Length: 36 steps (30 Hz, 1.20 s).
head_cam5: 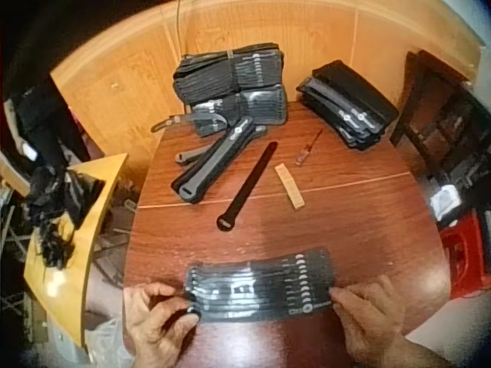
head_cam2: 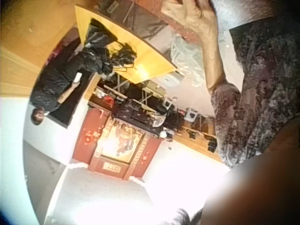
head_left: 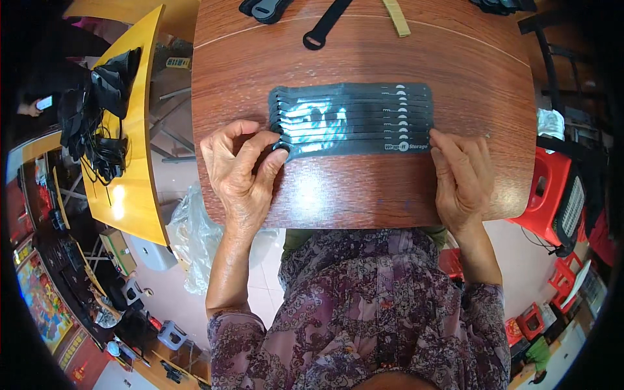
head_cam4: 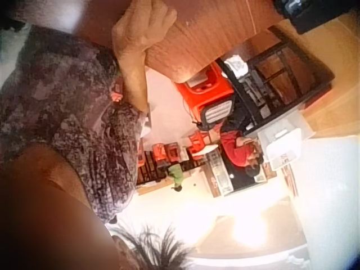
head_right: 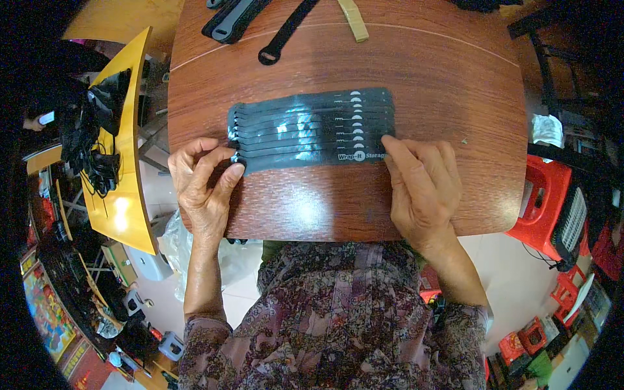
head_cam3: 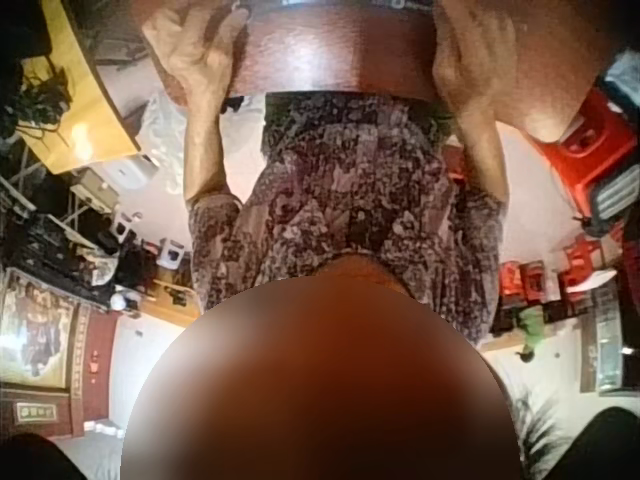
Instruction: Organizing, inspecting, and counting plastic straps and handles on a desk.
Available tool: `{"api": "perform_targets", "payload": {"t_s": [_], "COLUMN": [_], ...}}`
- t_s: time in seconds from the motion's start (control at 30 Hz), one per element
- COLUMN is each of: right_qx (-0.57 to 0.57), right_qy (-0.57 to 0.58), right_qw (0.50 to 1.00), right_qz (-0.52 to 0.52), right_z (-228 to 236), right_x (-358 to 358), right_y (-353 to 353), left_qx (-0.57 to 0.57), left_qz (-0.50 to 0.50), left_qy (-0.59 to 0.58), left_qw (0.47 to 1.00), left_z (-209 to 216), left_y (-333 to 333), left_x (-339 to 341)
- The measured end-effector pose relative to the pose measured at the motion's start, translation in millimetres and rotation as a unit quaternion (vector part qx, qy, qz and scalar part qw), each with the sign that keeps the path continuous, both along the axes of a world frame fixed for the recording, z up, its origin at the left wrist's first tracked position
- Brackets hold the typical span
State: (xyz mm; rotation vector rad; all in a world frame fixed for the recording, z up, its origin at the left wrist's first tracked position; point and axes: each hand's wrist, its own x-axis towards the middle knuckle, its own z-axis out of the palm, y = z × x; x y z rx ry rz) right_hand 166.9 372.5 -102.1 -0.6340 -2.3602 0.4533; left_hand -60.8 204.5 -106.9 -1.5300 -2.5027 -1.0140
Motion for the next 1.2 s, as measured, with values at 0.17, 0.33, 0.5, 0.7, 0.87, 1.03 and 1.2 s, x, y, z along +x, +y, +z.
{"api": "perform_targets", "payload": {"t_s": [0.17, 0.33, 0.5, 0.7, 0.87, 1.03, 1.2], "right_qx": [-0.009, 0.005, -0.032, -0.012, -0.018, -0.019, -0.037], "right_qy": [0.005, -0.007, -0.032, -0.049, -0.072, -0.061, -0.057], "right_qw": [1.000, 0.999, 0.991, 0.989, 0.989, 0.990, 0.990], "right_qz": [0.013, 0.033, 0.123, 0.138, 0.131, 0.127, 0.125], "right_z": [0, 4, 3, -9, -12, -13, -15], "right_x": [-4, -14, -44, -87, -93, -94, -96], "right_y": [-1, -10, -25, -36, -40, -39, -38], "left_qx": [-0.006, -0.011, -0.010, -0.015, -0.007, -0.006, -0.014], "left_qz": [0.000, -0.001, -0.007, -0.003, 0.001, -0.002, -0.009], "left_qy": [-0.007, -0.014, -0.013, -0.020, -0.024, -0.021, -0.024], "left_qw": [1.000, 1.000, 1.000, 1.000, 1.000, 1.000, 1.000], "left_z": [0, 1, -1, 0, -1, -1, -2], "left_y": [2, 1, 1, 3, 0, 0, 0], "left_x": [-2, -4, -4, -3, -4, -4, -6]}}
